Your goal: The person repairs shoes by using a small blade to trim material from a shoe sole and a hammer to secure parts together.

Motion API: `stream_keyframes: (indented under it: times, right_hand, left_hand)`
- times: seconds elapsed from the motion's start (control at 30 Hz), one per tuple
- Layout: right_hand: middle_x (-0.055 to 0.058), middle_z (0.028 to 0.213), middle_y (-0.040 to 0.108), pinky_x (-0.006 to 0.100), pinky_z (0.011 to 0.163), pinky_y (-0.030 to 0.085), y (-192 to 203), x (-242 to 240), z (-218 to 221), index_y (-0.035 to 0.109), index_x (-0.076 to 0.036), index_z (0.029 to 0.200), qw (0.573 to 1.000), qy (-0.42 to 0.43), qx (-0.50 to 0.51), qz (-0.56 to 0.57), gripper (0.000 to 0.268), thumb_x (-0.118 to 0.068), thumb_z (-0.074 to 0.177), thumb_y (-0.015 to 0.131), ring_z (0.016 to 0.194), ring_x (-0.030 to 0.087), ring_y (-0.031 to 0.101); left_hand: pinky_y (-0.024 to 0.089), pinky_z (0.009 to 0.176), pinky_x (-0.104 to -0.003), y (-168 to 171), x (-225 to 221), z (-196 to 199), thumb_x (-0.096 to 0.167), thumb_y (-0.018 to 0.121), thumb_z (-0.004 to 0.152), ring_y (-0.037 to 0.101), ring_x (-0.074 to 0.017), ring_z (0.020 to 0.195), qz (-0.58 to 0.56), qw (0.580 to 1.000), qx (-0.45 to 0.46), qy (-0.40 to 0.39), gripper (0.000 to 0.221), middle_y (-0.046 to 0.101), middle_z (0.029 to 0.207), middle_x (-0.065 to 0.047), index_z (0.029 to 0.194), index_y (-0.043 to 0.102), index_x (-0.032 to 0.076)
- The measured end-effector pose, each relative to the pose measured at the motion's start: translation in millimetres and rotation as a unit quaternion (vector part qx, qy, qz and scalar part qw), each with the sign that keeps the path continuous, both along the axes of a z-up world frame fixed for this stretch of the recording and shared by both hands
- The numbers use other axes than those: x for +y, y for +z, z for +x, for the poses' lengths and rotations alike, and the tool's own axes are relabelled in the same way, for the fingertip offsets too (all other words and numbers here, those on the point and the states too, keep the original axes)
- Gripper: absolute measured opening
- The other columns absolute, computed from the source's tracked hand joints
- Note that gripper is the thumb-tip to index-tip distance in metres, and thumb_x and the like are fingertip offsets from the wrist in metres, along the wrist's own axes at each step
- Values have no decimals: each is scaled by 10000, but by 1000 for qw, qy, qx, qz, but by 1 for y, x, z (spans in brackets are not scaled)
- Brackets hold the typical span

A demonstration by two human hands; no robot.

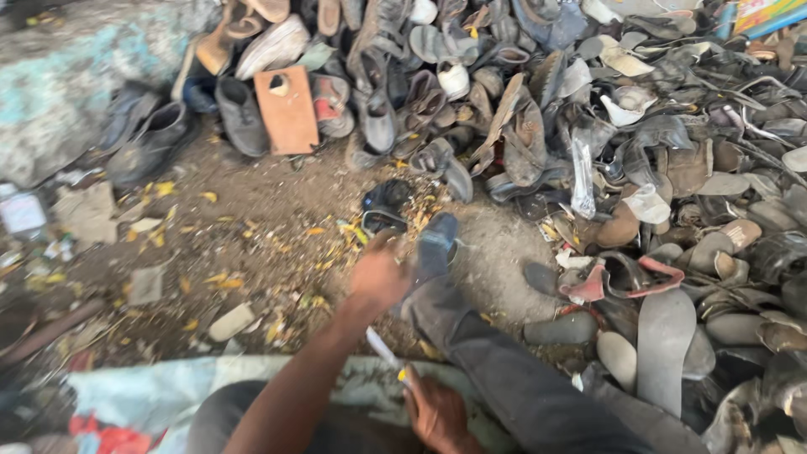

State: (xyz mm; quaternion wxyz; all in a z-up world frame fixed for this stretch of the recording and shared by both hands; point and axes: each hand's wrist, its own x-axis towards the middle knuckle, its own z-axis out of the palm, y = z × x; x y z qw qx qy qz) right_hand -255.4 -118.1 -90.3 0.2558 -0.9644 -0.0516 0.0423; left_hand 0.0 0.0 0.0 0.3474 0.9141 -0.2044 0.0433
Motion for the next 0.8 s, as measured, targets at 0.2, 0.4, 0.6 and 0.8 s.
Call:
stream_keyframes:
  times: [0.2,0.4,0.6,0.8]
  right_hand:
    - [159,880,723,414,627,574,-54,-10,5,656,1,1281,942,19,-332,51,419,-257,955,712,701,279,709]
    - [87,778,671,369,521,518,-122,-37,26,665,-4,1270,921,49,-386,-27,432,-284,948,728,588,210,638]
    - [15,675,619,324,414,463,-168,-33,11,673,-8,1259,893,73,-435,-94,446,-312,940,744,475,141,567]
    - [-12,626,596,274,367,449,-164,-20,-1,637,27,1309,903,81,-421,-41,472,-304,988,740,428,94,556]
  left_hand:
    - [541,698,-487,-140,-119,178,185,627,975,677,-362,874,143,975,-170,18,258,647,956,-204,1051,648,-60]
    - [538,871,-494,-159,-161,268,272,629,894,664,-435,1011,103,992,33,65,370,661,1076,-303,1078,652,-47]
    - [426,1073,-497,-33,-136,190,348,747,836,499,-428,1273,138,987,-13,83,417,502,1368,-208,1210,694,171]
    - [520,840,-503,64,-6,104,217,631,962,531,-433,1130,257,946,124,155,508,501,1282,-269,1384,548,-54]
